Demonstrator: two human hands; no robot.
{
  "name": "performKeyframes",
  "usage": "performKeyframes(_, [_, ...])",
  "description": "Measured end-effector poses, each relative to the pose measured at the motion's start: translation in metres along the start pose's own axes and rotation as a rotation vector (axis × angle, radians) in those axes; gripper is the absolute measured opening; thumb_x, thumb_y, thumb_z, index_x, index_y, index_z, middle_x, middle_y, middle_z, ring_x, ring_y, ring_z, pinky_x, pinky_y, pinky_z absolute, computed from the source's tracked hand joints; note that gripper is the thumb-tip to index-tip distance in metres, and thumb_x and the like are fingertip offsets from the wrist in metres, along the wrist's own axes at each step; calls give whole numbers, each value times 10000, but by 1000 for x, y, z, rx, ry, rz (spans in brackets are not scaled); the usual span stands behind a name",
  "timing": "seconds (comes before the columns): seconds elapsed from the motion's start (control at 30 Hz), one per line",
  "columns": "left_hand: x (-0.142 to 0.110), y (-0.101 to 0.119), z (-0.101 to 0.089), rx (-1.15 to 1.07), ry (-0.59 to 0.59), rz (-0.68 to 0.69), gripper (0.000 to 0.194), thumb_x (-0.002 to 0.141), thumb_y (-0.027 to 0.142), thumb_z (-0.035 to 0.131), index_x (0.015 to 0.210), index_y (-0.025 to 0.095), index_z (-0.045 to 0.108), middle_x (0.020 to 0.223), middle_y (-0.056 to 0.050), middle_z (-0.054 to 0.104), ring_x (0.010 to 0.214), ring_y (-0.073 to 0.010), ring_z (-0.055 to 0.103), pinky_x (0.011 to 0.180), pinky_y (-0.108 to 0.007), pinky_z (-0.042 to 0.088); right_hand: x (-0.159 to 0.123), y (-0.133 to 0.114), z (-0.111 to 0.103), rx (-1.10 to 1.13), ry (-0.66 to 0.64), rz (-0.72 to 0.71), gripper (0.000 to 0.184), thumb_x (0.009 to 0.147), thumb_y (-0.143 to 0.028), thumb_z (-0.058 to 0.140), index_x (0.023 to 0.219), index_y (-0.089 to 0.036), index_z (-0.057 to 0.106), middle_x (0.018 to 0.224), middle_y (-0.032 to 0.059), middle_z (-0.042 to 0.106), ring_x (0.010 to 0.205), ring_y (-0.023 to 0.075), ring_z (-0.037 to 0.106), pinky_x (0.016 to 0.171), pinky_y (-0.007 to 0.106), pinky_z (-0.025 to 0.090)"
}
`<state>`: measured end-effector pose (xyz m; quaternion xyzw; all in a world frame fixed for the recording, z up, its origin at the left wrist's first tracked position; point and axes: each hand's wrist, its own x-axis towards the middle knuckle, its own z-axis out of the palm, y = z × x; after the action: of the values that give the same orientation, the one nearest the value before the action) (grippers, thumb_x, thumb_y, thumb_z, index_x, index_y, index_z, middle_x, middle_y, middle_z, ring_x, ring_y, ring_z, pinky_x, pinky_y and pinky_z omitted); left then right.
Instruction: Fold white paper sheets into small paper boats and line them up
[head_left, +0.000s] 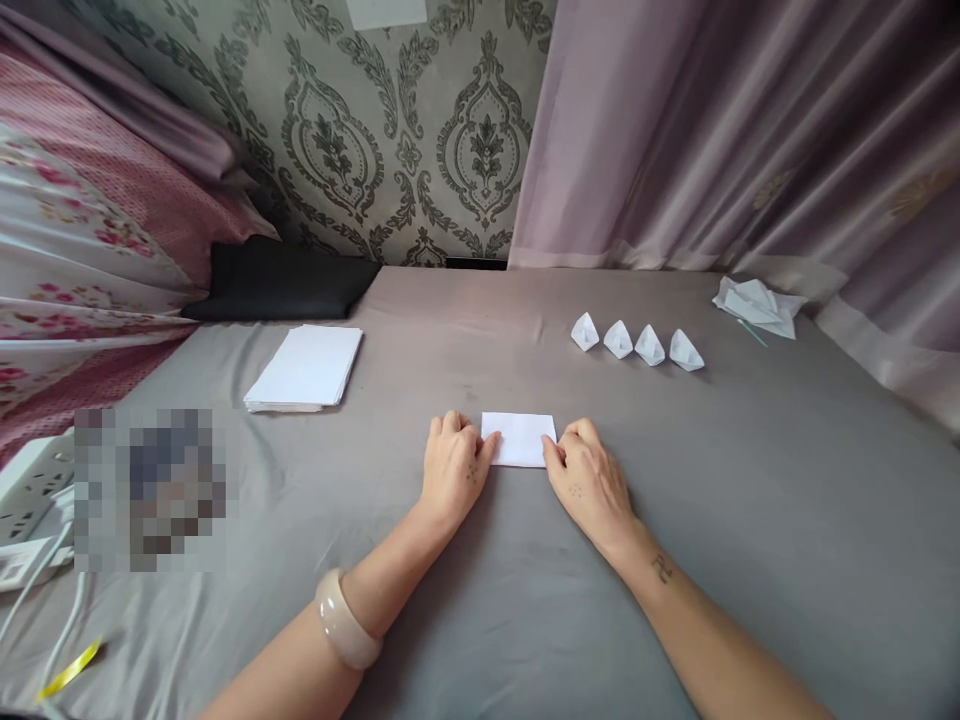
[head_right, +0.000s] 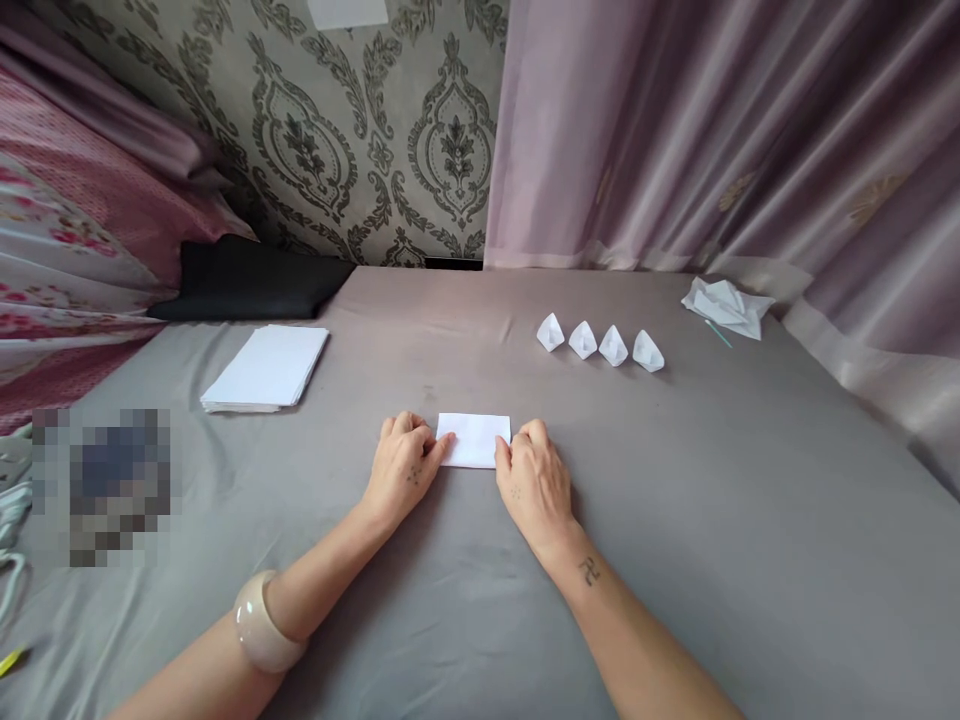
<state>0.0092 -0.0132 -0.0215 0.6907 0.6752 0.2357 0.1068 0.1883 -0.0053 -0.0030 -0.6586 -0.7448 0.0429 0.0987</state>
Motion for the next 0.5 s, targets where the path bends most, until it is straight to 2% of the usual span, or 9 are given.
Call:
performKeyframes(0.27, [-2, 4, -3, 124, 6, 42, 344, 932, 373, 473, 662, 174, 546, 876, -96, 544, 787, -220, 438, 732, -356, 428, -2, 0, 2, -67, 12, 4, 323, 954, -377, 443, 759, -173, 600, 934, 49, 579, 669, 126, 564, 531, 285, 291])
performKeyframes(0.4, [-1, 8, -5, 220, 24, 66, 197, 923, 327, 494, 856, 154, 558, 921, -107, 544, 813, -235, 456, 743, -370, 432, -5, 7, -1, -128, 18, 40, 352, 954, -422, 431, 773, -175, 603, 932, 60, 572, 711, 148, 579, 512, 288, 267])
performKeyframes(0.5, [2, 10, -6, 249, -15, 235, 128, 918, 176, 462, 1016, 168, 544, 1068, -108, 560, 899, -243, 484, 789, -376, 433, -4, 12, -3, -64, 30, 34, 273, 937, -404, 475, 849, -174, 595, 938, 64, 577, 712, 160, 575, 533, 289, 310])
